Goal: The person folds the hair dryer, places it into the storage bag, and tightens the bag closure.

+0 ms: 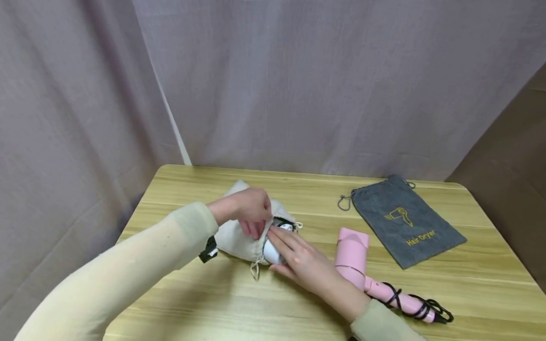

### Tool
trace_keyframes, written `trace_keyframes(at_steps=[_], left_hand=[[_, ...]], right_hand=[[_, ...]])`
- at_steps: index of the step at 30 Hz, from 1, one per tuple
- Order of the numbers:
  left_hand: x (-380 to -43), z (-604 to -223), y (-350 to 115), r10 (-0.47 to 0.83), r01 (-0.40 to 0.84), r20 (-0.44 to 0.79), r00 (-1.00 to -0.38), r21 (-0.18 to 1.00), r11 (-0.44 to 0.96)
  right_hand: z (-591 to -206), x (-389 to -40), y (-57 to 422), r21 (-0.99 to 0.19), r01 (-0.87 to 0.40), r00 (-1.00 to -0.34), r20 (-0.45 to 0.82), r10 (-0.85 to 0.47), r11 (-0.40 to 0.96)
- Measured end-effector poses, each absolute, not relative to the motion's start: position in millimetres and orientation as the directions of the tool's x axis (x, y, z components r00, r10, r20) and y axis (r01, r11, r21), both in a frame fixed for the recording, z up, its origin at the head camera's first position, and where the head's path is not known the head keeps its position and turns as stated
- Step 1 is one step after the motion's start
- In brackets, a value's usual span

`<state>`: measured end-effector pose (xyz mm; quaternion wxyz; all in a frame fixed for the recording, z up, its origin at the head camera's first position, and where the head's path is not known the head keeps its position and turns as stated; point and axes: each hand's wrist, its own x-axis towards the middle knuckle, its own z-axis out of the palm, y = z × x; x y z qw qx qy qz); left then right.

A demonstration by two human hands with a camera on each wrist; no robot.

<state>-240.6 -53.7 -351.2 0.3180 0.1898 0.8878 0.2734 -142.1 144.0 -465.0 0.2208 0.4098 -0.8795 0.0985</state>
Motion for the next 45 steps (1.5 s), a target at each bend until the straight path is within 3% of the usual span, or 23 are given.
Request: trace_keyframes(at_steps=[11,18,30,45], left_hand=[[-238.9,-359.0,-54.4,0.516,0.159,-0.460,-0.723,0.615,0.772],[-236.8,-361.4,-55.3,0.516,0.161,-0.448,-0.730,0.621,0.767],[-231.3,-360.2,-50.5,0.545,0.235,-0.440,-0.714,0.583,0.778],[-225.7,-362.5,-45.6,0.564,0.246,-0.448,-0.693,0.589,0.770]], right_hand=[[-464.3,-134.0,152.8,-0.040,-0.749,-0.632,0.344,-0.695,0.661],[-445.5,-134.1,162.1,0.092,-0.690,-0.658,0.334,-0.675,0.718],[-425.8,-154.5,166.0,0.141,-0.581,-0.784,0.169,-0.598,0.802],[-415.7,-183.5,161.9,0.169,-0.594,-0.778,0.127,-0.615,0.786]])
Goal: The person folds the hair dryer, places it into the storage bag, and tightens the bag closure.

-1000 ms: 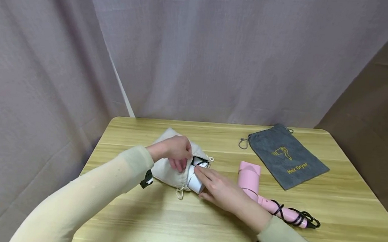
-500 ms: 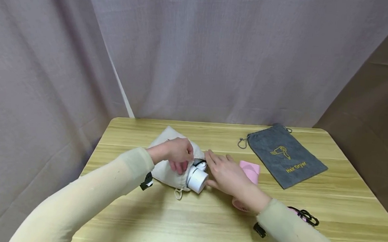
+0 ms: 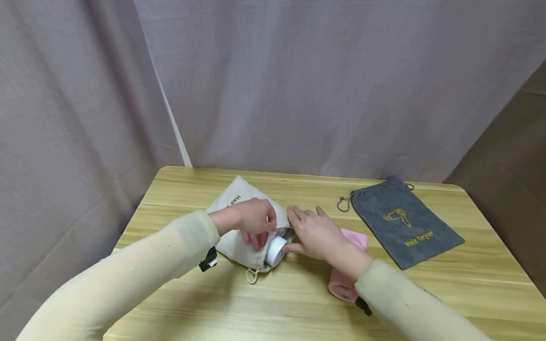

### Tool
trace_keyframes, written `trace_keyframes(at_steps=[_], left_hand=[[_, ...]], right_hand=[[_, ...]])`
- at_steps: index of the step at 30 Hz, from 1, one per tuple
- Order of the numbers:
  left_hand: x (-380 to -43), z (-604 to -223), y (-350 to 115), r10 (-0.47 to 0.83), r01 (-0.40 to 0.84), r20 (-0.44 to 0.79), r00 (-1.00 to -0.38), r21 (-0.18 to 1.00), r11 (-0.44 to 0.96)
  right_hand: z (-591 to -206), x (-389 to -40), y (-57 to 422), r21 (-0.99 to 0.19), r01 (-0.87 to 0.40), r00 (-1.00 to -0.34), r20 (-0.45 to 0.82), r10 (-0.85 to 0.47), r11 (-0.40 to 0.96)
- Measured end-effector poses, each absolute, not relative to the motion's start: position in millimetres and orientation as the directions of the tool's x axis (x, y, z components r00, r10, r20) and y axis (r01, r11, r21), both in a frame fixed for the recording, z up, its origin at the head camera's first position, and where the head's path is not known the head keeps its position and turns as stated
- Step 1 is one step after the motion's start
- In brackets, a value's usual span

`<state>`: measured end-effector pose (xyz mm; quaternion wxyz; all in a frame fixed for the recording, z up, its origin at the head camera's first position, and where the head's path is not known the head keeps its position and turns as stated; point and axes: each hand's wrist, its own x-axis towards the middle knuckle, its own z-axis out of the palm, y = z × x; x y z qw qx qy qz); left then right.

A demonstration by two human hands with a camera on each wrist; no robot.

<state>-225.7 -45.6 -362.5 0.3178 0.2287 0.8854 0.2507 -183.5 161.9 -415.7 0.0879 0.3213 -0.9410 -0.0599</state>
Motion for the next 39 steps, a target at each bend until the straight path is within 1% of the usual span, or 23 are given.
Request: trace_keyframes(at_steps=[7,11,15,20,23,28,32,35,39], left_hand=[[-224.4,-363.0,-44.9,0.568,0.265,-0.438,-0.697,0.579,0.771],[-222.7,-362.6,-46.5,0.570,0.270,-0.430,-0.701,0.580,0.769],[-221.9,-362.5,-48.9,0.574,0.279,-0.416,-0.705,0.582,0.764],[-219.9,-364.6,-50.5,0.579,0.303,-0.388,-0.717,0.575,0.760],[-216.3,-367.5,-51.0,0.587,0.348,-0.358,-0.726,0.545,0.763],[-204.0,-371.2,-55.6,0.617,0.456,-0.249,-0.746,0.484,0.747],[-190.8,-377.0,-63.3,0.648,0.566,-0.115,-0.753,0.390,0.726],[-180.2,-382.7,-68.2,0.671,0.632,-0.026,-0.741,0.310,0.710],[-165.0,-391.3,-73.3,0.705,0.703,0.087,-0.704,0.223,0.675]], right_hand=[[-418.4,-196.6,154.7,0.140,-0.601,-0.777,0.130,-0.616,0.787],[-420.6,-202.0,150.7,0.103,-0.597,-0.787,0.112,-0.606,0.795],[-420.1,-206.3,146.5,0.093,-0.577,-0.807,0.090,-0.584,0.811],[-414.2,-210.0,139.4,0.116,-0.542,-0.835,0.040,-0.549,0.832],[-412.3,-211.6,138.0,0.115,-0.539,-0.841,-0.014,-0.541,0.834],[-407.1,-214.5,149.4,0.072,-0.568,-0.820,-0.136,-0.556,0.820],[-401.8,-221.2,164.2,0.013,-0.605,-0.785,-0.177,-0.594,0.796],[-399.8,-229.0,174.1,-0.042,-0.623,-0.764,-0.181,-0.619,0.781],[-400.7,-239.4,182.5,-0.107,-0.635,-0.740,-0.200,-0.642,0.765]])
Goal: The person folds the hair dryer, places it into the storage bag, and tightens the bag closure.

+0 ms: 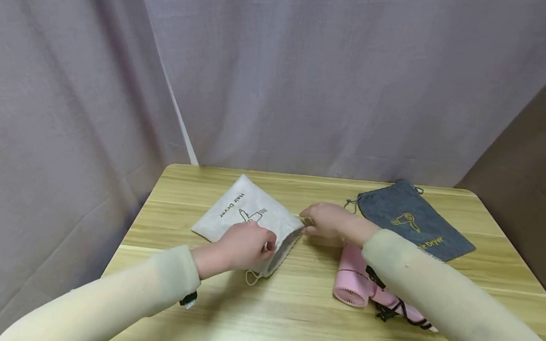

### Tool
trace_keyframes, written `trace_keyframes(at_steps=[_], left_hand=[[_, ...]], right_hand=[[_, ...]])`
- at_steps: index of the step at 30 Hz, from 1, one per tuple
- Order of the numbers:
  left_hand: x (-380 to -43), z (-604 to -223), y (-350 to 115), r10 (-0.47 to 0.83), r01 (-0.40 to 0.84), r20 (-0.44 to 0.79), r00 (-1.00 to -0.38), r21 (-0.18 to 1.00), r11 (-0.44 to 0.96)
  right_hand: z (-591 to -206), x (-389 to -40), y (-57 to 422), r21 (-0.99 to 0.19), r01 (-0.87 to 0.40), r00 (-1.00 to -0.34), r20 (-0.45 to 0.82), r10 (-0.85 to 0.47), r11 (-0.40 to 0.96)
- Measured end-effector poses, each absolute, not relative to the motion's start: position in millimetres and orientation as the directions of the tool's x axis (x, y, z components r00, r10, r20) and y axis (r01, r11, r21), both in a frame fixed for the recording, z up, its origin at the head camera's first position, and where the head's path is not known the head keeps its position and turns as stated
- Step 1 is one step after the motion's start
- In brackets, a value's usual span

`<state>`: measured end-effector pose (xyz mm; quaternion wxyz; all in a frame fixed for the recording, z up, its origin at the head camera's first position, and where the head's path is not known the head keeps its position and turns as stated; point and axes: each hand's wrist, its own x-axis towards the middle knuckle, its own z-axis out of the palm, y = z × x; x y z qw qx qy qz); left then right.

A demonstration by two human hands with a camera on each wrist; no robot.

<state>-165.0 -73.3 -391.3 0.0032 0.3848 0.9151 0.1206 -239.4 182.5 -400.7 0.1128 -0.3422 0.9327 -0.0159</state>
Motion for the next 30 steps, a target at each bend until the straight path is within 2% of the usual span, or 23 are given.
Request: trace_keyframes(at_steps=[5,9,19,30], left_hand=[[-145.3,-410.5,-80.1,0.730,0.766,0.244,-0.639,0.111,0.633],[-132.3,-428.9,-85.2,0.734,0.774,0.310,-0.604,0.008,0.633],[-118.8,-460.2,-90.1,0.774,0.779,0.312,-0.551,-0.142,0.611],[-117.4,-471.4,-90.1,0.783,0.767,0.348,-0.516,-0.220,0.603]], right_hand=[[-406.4,-248.0,186.8,-0.140,-0.656,-0.713,-0.208,-0.669,0.742],[-411.6,-252.0,187.8,-0.152,-0.666,-0.705,-0.191,-0.683,0.730],[-420.8,-252.6,186.3,-0.125,-0.707,-0.678,-0.162,-0.717,0.696],[-431.9,-248.3,183.9,-0.096,-0.727,-0.677,-0.065,-0.733,0.680]])
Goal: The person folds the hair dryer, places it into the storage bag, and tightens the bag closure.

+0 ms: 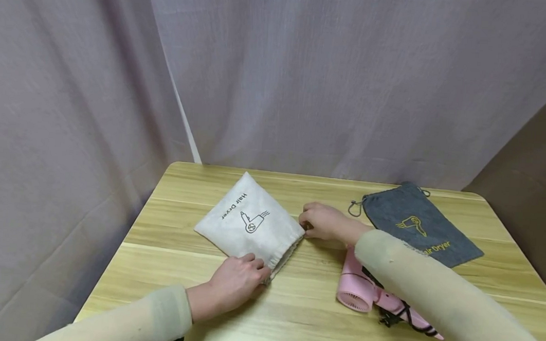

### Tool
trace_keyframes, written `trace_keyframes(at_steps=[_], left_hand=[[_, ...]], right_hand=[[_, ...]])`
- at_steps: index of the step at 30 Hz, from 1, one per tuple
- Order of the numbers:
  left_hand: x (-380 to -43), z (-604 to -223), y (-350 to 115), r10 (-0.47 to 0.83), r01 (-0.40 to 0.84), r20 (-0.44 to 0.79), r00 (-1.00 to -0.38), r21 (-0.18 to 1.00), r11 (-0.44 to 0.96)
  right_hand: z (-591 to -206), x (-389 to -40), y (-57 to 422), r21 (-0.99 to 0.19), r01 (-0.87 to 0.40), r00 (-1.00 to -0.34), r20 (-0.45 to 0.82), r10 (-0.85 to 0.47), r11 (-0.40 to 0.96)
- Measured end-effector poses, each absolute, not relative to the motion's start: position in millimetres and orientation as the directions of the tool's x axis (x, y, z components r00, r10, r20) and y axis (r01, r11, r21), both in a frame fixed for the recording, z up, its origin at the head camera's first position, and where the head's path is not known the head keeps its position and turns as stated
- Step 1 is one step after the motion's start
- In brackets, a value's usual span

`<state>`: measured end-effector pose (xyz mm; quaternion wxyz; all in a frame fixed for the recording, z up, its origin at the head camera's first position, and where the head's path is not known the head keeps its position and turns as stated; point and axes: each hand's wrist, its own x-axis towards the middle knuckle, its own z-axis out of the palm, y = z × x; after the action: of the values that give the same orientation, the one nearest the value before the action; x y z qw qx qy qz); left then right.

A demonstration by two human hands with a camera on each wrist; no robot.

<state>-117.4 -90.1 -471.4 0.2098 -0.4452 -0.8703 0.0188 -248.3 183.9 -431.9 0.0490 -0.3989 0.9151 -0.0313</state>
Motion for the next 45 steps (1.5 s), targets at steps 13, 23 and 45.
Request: trace_keyframes(at_steps=[13,23,45], left_hand=[[-122.6,-477.5,-96.5,0.830,0.760,0.359,-0.426,-0.355,0.544],[-126.1,-465.0,-109.1,0.780,0.788,0.439,-0.447,-0.220,0.575],[-136.7,-454.3,-134.7,0.732,0.771,0.463,-0.500,-0.147,0.620]], right_hand=[[-434.3,-247.3,192.1,-0.153,-0.734,-0.671,0.013,-0.741,0.662],[-432.8,-242.2,186.4,-0.427,-0.591,-0.771,0.050,-0.635,0.684],[-432.6,-228.6,197.2,-0.166,-0.765,-0.631,0.007,-0.776,0.622]])
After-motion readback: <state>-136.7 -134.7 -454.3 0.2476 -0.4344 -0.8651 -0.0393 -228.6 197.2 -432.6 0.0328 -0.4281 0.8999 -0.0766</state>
